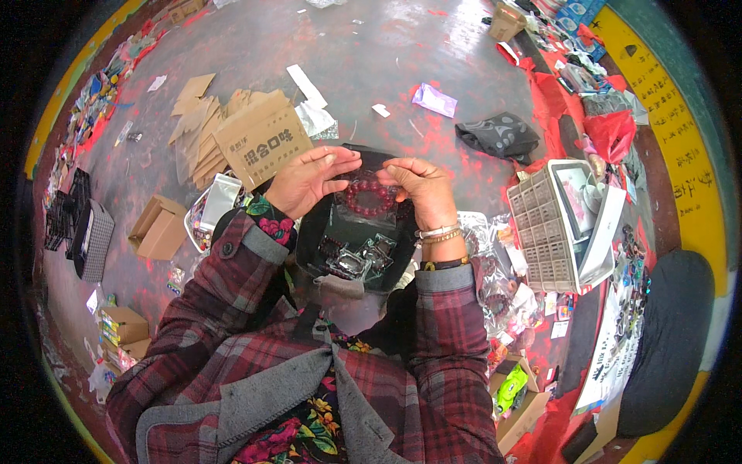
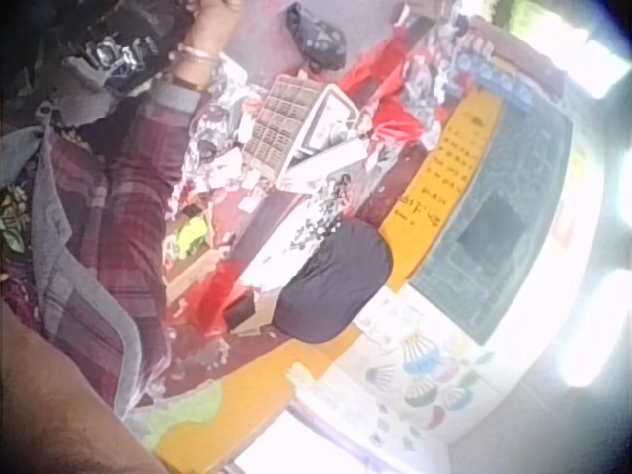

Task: The person sits on the floor and packs red beaded bracelets into small clear plastic bags. They pick up a bracelet, place it into a bag, and seal it before placing it into a black container. The person also uses a white cloth to wipe the beads before packaging them.

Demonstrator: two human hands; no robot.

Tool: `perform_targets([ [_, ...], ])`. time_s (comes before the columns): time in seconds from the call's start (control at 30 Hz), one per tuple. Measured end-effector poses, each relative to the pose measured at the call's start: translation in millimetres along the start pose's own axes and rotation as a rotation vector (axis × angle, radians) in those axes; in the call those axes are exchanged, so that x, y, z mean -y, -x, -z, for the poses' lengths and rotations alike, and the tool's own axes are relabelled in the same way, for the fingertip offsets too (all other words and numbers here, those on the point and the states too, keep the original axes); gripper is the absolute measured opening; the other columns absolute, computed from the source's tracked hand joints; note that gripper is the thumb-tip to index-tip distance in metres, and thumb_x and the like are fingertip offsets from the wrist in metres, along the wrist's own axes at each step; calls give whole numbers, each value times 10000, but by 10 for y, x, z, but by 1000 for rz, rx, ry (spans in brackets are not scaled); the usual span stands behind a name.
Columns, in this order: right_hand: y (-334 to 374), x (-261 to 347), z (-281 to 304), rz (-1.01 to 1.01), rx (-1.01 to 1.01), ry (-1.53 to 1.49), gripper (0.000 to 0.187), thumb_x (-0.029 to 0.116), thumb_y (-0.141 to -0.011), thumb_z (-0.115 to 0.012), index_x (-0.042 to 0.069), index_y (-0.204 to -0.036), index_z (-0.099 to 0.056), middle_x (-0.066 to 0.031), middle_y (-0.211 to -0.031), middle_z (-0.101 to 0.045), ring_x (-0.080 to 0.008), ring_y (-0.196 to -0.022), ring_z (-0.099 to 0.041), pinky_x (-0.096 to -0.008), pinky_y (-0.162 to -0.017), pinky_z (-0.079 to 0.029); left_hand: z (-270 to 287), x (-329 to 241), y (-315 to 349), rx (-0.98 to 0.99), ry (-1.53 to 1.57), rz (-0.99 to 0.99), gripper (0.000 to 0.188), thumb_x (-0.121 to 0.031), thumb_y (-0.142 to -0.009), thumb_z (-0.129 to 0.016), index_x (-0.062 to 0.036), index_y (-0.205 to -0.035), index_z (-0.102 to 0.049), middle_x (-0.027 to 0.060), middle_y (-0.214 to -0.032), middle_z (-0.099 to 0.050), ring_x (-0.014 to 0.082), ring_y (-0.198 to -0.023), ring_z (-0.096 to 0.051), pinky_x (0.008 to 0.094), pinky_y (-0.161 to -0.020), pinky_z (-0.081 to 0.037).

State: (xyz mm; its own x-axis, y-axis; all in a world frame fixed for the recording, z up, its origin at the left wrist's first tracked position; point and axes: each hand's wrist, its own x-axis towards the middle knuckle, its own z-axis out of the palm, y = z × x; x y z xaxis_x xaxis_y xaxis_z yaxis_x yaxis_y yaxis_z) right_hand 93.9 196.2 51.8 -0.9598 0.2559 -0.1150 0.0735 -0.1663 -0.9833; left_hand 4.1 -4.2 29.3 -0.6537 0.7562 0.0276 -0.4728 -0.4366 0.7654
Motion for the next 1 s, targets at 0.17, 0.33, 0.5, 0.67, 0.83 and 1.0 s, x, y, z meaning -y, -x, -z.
perform_targets([
  [0.17,9,11,-13,5,-32,9,146,90,-828,-582,-15,-913,-637,-120,-866,-665,-158,-745,-651,-184,-503,-433,-13,-2,-15,-14,-48,-24,267,-110,-906,-465,44,-1119,-509,190,-1111,-560,261,-1051,-552,317,-874,-466],
  [0.33,13,11,-22,27,-26,-27,141,90,-814,-611,-3,-913,-649,-106,-816,-667,-142,-695,-648,-186,-446,-401,-47,-30,2,-74,-132,6,266,-109,-899,-482,42,-1115,-520,182,-1078,-581,253,-1010,-577,302,-833,-486],
  [0.5,42,32,-42,76,-51,-31,139,71,-815,-605,2,-927,-648,-81,-772,-661,-121,-657,-644,-159,-394,-346,-63,-97,13,-80,-187,49,278,-139,-893,-504,28,-1113,-529,162,-1004,-615,215,-929,-613,248,-695,-513],
  [0.67,60,47,-55,117,-32,-56,139,48,-821,-589,6,-941,-647,-61,-760,-654,-97,-605,-619,-151,-387,-329,-19,-130,38,-34,-138,30,273,-135,-895,-491,-7,-1133,-523,192,-1002,-618,264,-926,-620,216,-558,-494],
  [0.83,51,0,-15,130,-8,-119,120,44,-835,-568,7,-921,-644,-59,-782,-650,-96,-615,-614,-149,-397,-334,0,-142,36,8,-111,37,254,-123,-896,-481,-14,-1120,-532,205,-1014,-612,276,-945,-614,210,-552,-483],
  [1.0,40,2,-17,147,34,-129,111,40,-856,-525,18,-870,-633,-69,-796,-649,-102,-617,-610,-158,-417,-354,43,-130,25,56,-69,6,211,-101,-901,-463,-8,-1073,-545,191,-1029,-604,284,-975,-598,232,-619,-507],
])
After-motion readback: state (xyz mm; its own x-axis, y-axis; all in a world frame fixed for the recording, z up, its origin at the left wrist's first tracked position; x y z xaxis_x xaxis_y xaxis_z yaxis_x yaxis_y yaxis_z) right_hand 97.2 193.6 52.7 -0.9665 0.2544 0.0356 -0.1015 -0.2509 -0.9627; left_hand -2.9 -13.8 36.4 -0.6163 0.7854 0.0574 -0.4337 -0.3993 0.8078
